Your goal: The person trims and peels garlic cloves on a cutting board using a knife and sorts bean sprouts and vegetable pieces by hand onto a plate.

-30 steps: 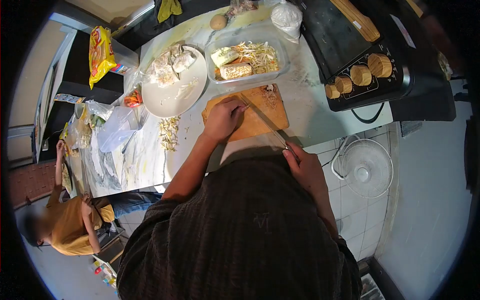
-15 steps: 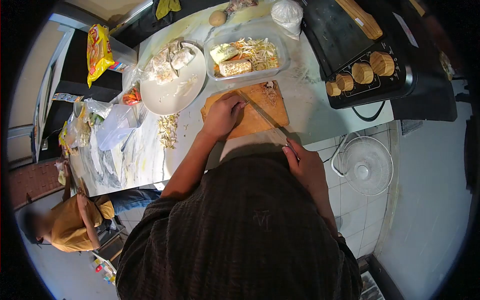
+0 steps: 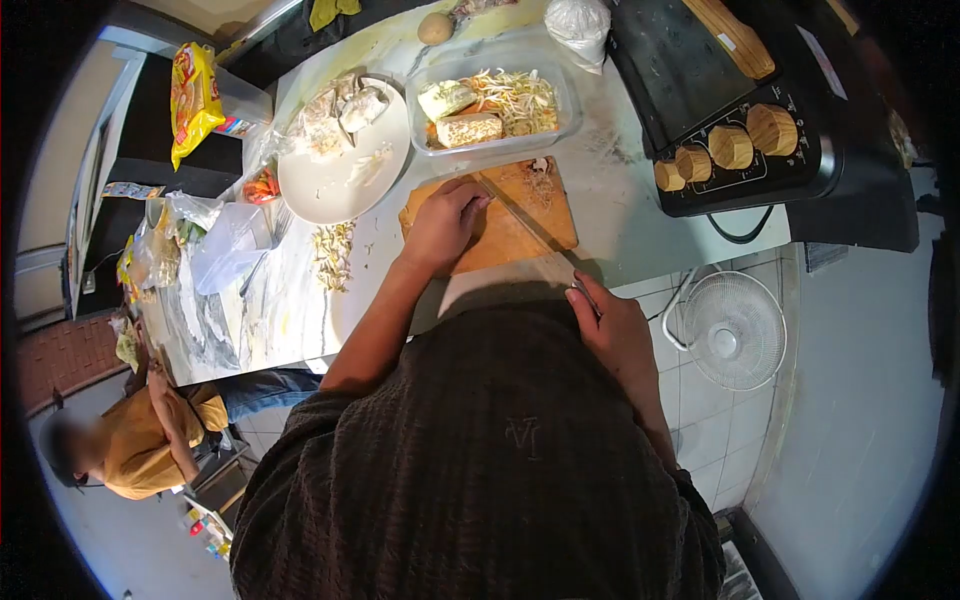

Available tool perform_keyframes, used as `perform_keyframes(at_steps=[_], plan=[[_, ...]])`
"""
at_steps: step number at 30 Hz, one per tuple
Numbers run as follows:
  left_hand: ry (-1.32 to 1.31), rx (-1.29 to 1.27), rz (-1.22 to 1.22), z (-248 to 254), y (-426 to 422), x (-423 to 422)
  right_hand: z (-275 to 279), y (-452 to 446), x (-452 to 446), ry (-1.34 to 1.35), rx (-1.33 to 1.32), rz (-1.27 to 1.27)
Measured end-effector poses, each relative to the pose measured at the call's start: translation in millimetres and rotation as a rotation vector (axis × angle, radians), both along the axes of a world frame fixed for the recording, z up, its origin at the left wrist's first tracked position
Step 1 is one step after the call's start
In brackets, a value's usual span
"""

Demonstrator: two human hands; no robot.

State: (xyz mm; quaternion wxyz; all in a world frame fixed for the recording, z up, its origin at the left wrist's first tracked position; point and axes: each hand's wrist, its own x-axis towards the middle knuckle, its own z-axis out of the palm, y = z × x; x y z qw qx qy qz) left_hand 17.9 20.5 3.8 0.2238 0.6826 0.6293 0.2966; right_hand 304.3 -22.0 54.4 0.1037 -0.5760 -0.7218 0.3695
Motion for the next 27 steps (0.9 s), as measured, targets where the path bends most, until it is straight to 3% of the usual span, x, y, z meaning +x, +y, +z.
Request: perform_keyframes(at_steps=[16,22,27], plan=[[-0.015,0.010,0.007,-1,0,1,12,9,-7,-0.077,-0.075,-0.025],[0.023,-0.064,0.012,29,-1,-7,32,9,-1,-0.099,-0.134,-0.054],[-0.092,0.101,0.001,68,37,-17,41,8,5,-0.094,-0.147,-0.110]])
